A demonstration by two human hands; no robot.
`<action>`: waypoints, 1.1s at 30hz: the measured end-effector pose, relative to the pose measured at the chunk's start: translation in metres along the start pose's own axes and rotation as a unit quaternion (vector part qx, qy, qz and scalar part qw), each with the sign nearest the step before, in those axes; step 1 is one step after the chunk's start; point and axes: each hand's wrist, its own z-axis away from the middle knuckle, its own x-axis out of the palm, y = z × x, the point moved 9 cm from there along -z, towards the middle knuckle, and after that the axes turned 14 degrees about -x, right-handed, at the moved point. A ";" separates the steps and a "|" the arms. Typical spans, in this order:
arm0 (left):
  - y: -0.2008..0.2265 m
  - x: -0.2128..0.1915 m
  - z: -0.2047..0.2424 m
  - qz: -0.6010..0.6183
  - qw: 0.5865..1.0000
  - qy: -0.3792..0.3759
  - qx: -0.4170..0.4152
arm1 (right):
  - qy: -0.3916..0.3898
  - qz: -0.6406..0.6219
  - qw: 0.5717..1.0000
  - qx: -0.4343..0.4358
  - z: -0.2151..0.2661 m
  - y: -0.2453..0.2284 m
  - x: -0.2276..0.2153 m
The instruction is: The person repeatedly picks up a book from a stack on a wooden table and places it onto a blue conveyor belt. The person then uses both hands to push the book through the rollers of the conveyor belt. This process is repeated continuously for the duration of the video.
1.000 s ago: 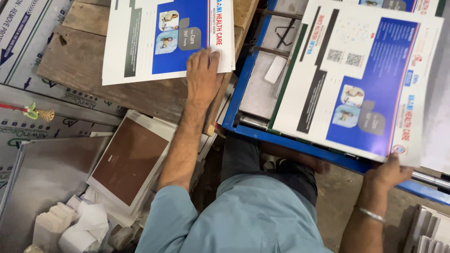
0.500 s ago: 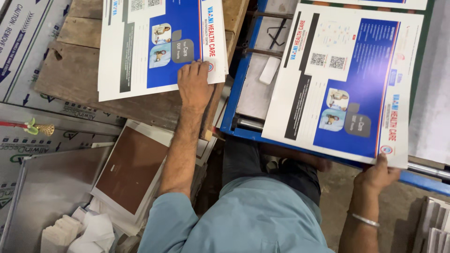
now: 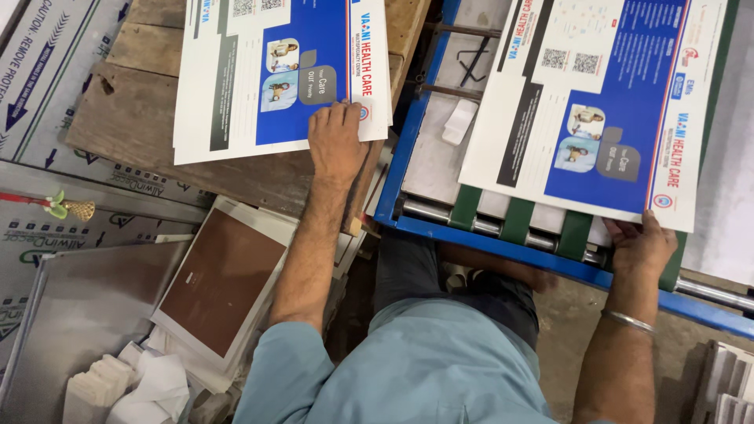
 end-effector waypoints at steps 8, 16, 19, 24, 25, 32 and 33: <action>0.007 -0.012 -0.007 0.008 0.999 -0.050 0.007 | -0.019 0.027 0.999 0.007 0.031 0.003 0.003; -0.004 -0.045 -0.031 0.174 0.975 -0.102 -0.091 | -0.252 0.048 0.966 0.044 0.112 -0.027 0.159; 0.071 -0.023 -0.005 0.136 0.980 -0.145 -0.021 | -0.374 0.023 0.923 0.088 0.160 -0.026 0.229; 0.192 -0.005 0.058 0.066 0.953 -0.256 0.147 | -0.374 -0.167 0.893 0.183 0.193 -0.015 0.284; 0.200 -0.008 0.063 0.086 0.947 -0.267 0.154 | -0.342 -0.150 0.914 0.158 0.185 -0.012 0.280; 0.112 0.016 0.025 -0.006 0.942 -0.326 0.078 | -0.164 -0.077 0.983 0.022 0.083 -0.037 0.181; 0.088 0.020 0.014 -0.042 0.949 -0.306 0.058 | -0.167 -0.068 0.983 -0.017 0.070 -0.045 0.165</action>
